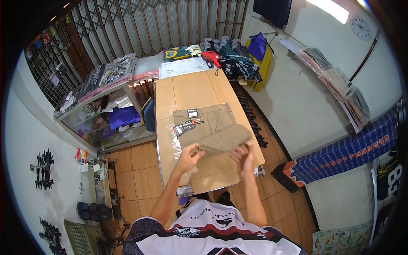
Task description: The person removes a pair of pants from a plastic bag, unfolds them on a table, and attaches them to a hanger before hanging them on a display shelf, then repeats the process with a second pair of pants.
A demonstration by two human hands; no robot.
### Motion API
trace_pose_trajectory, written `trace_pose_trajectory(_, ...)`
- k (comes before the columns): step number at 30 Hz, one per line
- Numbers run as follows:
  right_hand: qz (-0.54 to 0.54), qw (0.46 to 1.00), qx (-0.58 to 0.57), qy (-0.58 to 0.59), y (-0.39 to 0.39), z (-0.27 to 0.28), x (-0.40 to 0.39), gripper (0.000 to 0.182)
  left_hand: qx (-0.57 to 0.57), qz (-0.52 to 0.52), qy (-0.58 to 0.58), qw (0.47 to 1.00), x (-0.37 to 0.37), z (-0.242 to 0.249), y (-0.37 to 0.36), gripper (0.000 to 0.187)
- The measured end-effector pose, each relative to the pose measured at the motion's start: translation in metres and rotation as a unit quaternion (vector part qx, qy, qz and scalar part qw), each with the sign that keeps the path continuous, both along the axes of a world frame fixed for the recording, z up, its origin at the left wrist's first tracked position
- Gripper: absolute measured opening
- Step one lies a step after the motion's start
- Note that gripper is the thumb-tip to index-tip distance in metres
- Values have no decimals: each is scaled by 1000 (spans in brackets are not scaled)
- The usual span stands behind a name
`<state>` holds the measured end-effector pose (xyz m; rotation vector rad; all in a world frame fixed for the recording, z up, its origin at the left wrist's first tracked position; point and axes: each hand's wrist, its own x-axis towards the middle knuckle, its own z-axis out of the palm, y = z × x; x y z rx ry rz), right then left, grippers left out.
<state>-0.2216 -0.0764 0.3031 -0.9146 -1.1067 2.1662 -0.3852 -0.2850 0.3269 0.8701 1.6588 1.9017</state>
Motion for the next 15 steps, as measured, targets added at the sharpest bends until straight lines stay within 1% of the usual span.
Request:
trace_pose_trajectory(1,-41,998,-46,-28,4,1,17,83,-45,-31,-28,998,12,5,-12,17)
trace_pose_trajectory(3,-19,996,71,51,20,-11,52,69,-134,-92,-85,983,32,15,-33,16)
trace_pose_trajectory(6,-12,980,133,-147,18,5,92,47,-216,-169,-46,960,53,21,-49,19)
trace_pose_trajectory(9,-15,935,234,-265,10,4,105,31,-153,-197,29,968,69,22,-54,21)
trace_pose_trajectory(10,-35,910,300,-285,6,6,105,31,-171,-199,-13,965,72,30,-54,27)
trace_pose_trajectory(12,-74,844,427,-316,-8,9,99,34,-152,-118,-9,981,79,17,-49,35)
trace_pose_trajectory(13,-73,831,460,-302,-13,9,93,36,-142,-77,-6,987,82,14,-46,39)
trace_pose_trajectory(14,-72,818,493,-288,-17,9,86,38,-148,-25,81,985,84,12,-41,40)
trace_pose_trajectory(15,-72,803,526,-272,-21,10,78,40,-157,-2,121,980,87,14,-38,42)
